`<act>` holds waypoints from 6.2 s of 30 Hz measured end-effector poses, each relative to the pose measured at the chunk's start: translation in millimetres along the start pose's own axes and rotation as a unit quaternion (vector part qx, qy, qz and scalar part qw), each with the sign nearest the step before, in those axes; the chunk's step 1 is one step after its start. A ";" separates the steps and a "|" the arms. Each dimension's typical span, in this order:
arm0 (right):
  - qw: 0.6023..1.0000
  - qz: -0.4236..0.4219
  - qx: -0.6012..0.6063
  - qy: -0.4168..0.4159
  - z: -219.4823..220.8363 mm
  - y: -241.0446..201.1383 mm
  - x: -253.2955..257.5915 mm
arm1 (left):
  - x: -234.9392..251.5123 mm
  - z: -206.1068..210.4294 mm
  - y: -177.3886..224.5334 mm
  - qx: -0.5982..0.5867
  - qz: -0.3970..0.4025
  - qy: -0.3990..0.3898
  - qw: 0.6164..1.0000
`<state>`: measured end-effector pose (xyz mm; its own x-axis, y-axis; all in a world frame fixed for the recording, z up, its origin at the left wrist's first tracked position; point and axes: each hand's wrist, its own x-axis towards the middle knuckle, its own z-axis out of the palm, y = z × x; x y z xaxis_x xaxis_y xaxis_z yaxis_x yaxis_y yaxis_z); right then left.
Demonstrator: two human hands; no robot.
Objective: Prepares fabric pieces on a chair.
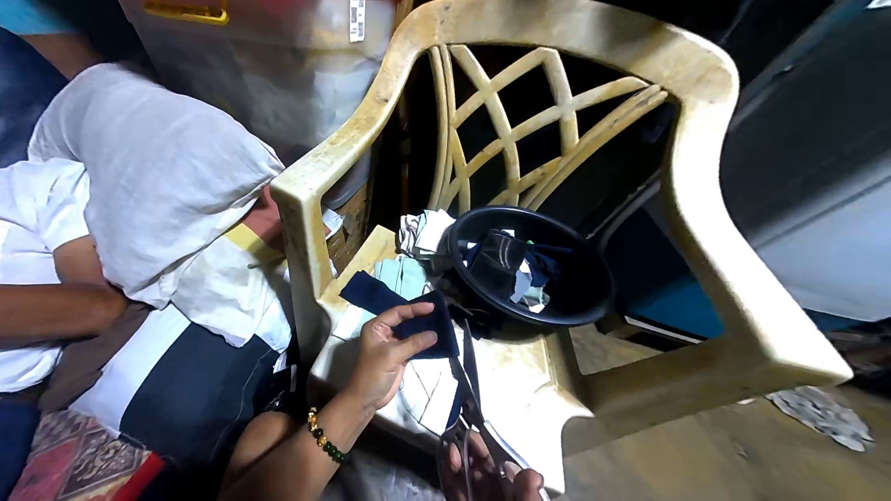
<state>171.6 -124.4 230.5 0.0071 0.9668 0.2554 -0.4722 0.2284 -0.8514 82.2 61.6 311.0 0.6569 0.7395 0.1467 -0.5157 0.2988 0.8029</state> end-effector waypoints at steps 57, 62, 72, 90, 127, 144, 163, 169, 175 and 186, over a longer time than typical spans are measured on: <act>0.991 -0.052 0.078 0.090 25.5 -7.1 15.0 | -14.4 1.7 -28.0 0.023 0.018 -0.110 0.994; 0.986 -0.046 0.099 0.125 31.5 -7.1 15.6 | -14.8 3.0 -26.2 0.033 0.007 -0.097 0.995; 0.886 0.015 -0.323 0.332 42.2 -40.1 16.5 | -9.6 -3.6 -22.0 0.062 0.023 -0.085 0.994; 0.488 0.227 -0.719 0.439 -43.3 -79.1 46.3 | 2.6 -10.1 -5.4 0.123 -0.065 -0.142 0.980; 0.853 -0.130 -0.222 0.455 11.4 -38.3 56.9 | 6.6 -4.6 7.1 0.027 -0.058 0.064 0.996; 0.794 0.078 -0.575 0.180 42.3 -5.6 177.0 | 28.3 -58.9 45.6 0.114 0.102 0.020 0.988; 0.895 -0.131 -0.120 0.408 22.9 -33.4 99.6 | 22.1 -38.5 22.4 0.158 0.034 -0.254 0.954; 0.902 -0.141 -0.166 0.373 10.1 -43.1 89.0 | 19.0 -29.3 17.9 0.122 -0.028 -0.195 0.973; 0.907 -0.147 -0.220 0.328 4.3 -52.6 83.0 | 14.2 -17.9 15.6 0.121 -0.075 -0.113 0.983; 0.900 -0.189 -0.279 0.277 0.3 -57.4 65.6 | 9.9 -13.8 9.8 0.126 -0.038 -0.117 0.984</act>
<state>198.9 -74.1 296.3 0.5859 0.6808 0.4396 0.1712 0.4262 -0.8883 76.0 80.2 312.4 0.8117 0.5534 0.1866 -0.3275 0.1667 0.9300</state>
